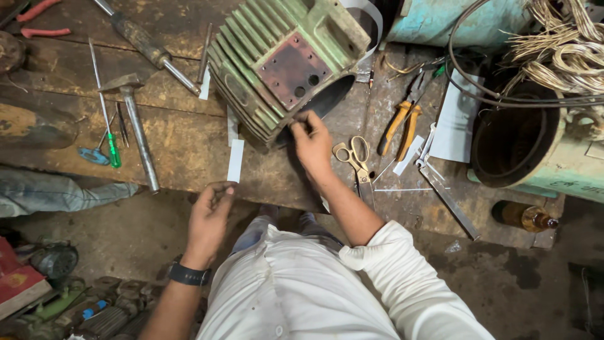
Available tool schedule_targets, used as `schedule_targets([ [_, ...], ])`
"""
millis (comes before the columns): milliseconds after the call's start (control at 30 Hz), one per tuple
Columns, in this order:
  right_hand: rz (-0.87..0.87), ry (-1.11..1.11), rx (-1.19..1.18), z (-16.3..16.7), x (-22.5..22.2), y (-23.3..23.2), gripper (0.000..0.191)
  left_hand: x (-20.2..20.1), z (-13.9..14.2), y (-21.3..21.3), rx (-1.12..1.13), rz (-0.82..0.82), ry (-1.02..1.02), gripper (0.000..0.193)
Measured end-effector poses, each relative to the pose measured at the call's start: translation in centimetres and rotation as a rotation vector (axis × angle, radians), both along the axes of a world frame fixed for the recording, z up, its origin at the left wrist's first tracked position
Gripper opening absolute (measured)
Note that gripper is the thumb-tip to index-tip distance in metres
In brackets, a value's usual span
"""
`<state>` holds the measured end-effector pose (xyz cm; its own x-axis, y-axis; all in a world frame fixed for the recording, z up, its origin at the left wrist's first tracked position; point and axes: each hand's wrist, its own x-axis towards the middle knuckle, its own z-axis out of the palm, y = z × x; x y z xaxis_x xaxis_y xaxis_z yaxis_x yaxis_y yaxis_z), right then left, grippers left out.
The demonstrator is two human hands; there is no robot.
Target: The person cuts and folds small white paper strips at the workbench and inserts them into the opening of an electric motor housing, then rotates and repositions the housing and fits the ribbed fan cover over it, pressing it into place by hand.
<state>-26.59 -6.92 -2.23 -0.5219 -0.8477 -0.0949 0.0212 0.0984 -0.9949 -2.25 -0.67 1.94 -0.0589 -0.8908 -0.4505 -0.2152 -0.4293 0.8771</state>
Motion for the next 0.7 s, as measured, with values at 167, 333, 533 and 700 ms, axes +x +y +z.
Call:
schedule_targets([
  [167,0.009,0.010,0.070,0.2,-0.4,-1.7,0.012,-0.2,-0.1,0.0,-0.055,-0.049,-0.001,0.021],
  [333,0.130,-0.090,0.079,1.2,-2.1,-1.9,0.028,-0.2,0.7,-0.6,-0.010,-0.067,0.020,0.022],
  [533,0.143,0.382,0.061,1.1,-2.8,0.2,0.016,0.5,1.4,-1.6,-0.007,-0.030,0.020,0.023],
  [700,0.108,0.435,-0.026,0.3,-2.5,-1.0,0.027,1.0,1.4,-1.8,-0.060,-0.087,0.008,0.022],
])
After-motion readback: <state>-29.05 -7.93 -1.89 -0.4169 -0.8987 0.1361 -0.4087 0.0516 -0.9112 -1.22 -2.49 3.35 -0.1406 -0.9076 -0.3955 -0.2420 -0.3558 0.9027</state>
